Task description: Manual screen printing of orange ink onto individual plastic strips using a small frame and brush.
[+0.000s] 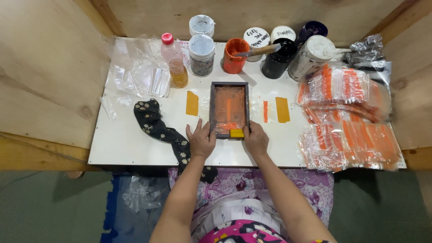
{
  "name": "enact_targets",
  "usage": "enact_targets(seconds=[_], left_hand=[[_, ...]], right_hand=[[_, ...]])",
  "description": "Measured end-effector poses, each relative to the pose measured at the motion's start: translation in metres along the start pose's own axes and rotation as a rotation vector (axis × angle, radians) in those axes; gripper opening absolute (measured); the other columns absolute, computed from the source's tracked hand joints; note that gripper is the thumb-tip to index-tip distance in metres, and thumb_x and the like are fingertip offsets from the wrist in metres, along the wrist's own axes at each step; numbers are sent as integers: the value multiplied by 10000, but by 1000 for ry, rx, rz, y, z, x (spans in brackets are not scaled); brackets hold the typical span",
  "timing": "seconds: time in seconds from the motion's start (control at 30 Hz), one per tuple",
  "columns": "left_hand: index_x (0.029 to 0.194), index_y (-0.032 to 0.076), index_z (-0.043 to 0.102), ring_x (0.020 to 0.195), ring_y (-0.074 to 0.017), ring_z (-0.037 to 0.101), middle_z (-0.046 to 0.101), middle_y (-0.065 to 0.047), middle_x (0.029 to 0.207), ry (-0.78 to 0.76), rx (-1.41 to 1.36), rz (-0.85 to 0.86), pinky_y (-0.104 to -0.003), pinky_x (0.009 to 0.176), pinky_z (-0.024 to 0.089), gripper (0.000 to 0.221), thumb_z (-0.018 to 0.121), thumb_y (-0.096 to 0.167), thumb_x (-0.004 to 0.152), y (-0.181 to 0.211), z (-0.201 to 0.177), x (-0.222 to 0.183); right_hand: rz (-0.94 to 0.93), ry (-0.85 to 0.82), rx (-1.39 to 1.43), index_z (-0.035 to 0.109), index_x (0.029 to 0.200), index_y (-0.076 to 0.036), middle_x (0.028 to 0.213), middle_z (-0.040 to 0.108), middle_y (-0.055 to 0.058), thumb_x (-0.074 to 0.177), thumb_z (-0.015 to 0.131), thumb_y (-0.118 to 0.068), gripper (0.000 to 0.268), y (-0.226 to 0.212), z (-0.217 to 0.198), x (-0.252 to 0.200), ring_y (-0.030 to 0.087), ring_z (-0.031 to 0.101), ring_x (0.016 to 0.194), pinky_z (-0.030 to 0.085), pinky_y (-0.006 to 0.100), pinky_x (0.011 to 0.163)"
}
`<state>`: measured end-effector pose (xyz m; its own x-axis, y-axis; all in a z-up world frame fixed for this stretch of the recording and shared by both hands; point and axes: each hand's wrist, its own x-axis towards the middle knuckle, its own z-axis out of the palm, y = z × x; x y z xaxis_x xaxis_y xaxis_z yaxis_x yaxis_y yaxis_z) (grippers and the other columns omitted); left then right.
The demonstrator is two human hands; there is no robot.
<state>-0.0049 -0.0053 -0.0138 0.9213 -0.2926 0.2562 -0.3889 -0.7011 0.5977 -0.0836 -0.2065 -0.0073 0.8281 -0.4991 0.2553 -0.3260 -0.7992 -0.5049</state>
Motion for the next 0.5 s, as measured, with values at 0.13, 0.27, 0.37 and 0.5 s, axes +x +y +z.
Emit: enact_targets(seconds=[0.13,0.27,0.37,0.5], left_hand=[[1248,119,716,1353,-258,560,730,-56,1244,-3,9,-2,-624,1196,137,423,586,305,891,-1,1,0],[1258,102,710,1382,-257,532,721,-60,1262,-11,3,-22,-624,1196,134,440,582,308,891,4,-2,2],[1246,105,718,1392,-254,522,725,-57,1258,-3,24,-18,-621,1193,139,436,587,315,887,3,-3,1],[1231,119,728,1393,-257,521,729,-53,1247,9,37,-16,-627,1189,143,415,590,315,892,4,-1,2]], right_hand=[[1,10,-10,693,1140,-71,841,673,74,1009,599,-290,272,5,6,-1,264,713,777,571,363,678],[-5,33,-29,698,1128,-77,810,655,64,1003,604,-288,263,3,5,0,258,707,761,568,354,667],[0,26,-19,703,1118,-72,800,656,66,1005,603,-281,258,1,2,0,261,706,751,565,354,658],[4,25,-15,704,1120,-65,798,654,81,1002,604,-276,262,-2,0,0,278,706,753,564,375,657]])
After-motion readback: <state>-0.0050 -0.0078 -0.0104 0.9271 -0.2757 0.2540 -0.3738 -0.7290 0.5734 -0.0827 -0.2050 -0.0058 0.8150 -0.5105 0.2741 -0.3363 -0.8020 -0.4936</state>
